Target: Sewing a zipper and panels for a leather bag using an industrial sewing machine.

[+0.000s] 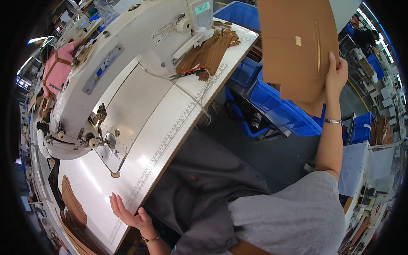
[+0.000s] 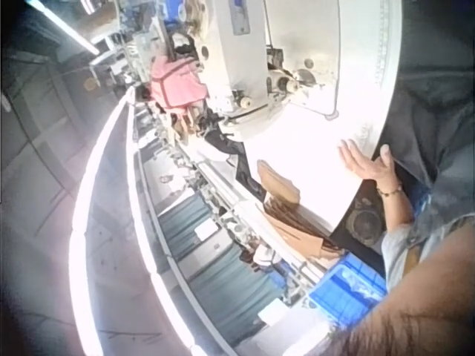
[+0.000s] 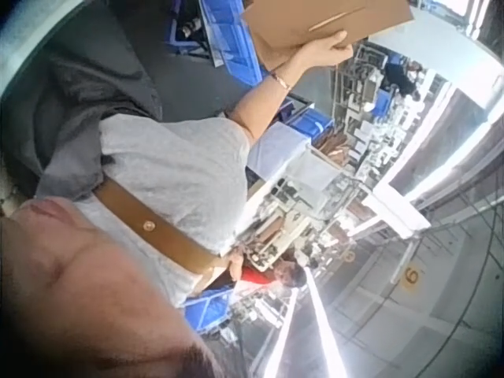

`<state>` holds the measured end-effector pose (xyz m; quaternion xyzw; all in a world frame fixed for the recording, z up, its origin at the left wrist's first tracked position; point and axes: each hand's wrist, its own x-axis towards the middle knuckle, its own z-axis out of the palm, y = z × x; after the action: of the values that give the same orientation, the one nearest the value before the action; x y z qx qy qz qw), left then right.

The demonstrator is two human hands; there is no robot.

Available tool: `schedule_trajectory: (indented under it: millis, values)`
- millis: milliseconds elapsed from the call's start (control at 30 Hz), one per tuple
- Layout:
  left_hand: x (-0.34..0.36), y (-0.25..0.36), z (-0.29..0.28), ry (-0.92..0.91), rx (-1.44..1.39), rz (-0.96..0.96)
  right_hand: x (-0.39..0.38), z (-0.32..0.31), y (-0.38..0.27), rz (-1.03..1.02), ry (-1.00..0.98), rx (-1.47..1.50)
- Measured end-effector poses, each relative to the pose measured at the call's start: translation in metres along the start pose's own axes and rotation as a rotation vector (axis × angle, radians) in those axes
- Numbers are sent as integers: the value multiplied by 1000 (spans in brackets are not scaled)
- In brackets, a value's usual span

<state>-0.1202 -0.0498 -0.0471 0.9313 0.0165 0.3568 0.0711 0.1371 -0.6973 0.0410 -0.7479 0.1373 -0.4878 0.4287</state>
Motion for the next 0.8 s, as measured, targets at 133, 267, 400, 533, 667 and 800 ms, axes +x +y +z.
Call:
schedule_trajectory:
  millis: [133,267,400,533,667,800]
  values:
    - [2,1,0,-20,-5,-21,12,3,33,-422,152,-695]
    - [3,2,-1,-35,17,-33,-19,83,5,-629,-410,-513]
    - [3,4,-3,-86,6,-70,-50,186,-39,-1095,-612,-420]
    - [3,5,-5,-114,-7,-76,-54,249,-60,-1264,-695,-345]
    - [3,5,-5,-110,-8,-100,-43,260,-64,-1175,-996,-525]
    - [3,5,-5,-127,-25,-104,-38,252,-63,-1098,-903,-324]
